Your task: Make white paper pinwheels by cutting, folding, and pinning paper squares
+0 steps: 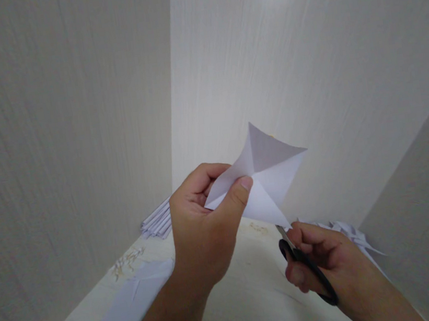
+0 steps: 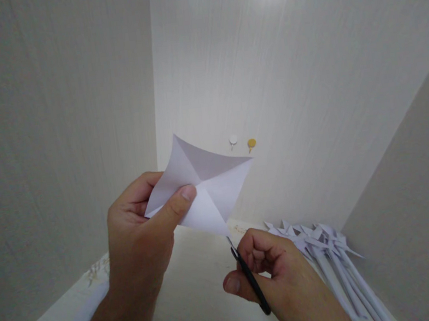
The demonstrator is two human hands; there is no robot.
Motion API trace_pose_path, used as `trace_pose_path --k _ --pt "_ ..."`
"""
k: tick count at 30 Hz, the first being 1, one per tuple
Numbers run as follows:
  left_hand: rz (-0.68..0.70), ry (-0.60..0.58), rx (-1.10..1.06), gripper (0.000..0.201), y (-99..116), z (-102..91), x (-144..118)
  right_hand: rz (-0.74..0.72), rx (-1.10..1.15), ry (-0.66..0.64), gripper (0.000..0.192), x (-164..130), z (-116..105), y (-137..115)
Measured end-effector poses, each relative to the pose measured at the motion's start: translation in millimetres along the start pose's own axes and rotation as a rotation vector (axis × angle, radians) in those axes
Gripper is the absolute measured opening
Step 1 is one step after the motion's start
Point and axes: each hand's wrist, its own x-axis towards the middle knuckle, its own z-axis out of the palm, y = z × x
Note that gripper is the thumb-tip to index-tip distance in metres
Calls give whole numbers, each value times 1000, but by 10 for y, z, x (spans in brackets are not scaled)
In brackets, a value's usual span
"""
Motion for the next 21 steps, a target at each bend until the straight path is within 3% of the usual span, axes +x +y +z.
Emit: trace_pose_path --k 5,7,8,11,13,17,21 --pt "21 69 -118 13 -50 9 50 27 -105 -96 42 -3 -261 33" --pt "38 75 -158 14 -76 -5 93 -7 -114 -55 38 16 -420 46" --pt "35 56 -163 14 -86 -15 115 -49 -97 34 37 31 -484 50" --pt "-64 -93 -82 11 -99 -46 169 -237 19 461 34 78 -547 44" --pt "-157 -252 14 8 -97 -57 183 -339 105 657 33 93 -485 18" --pt "-330 -564 102 5 -100 -56 171 -413 117 615 44 66 -290 -40" --pt "-371 -634 6 21 -146 -41 170 -369 2 643 38 33 -203 1"
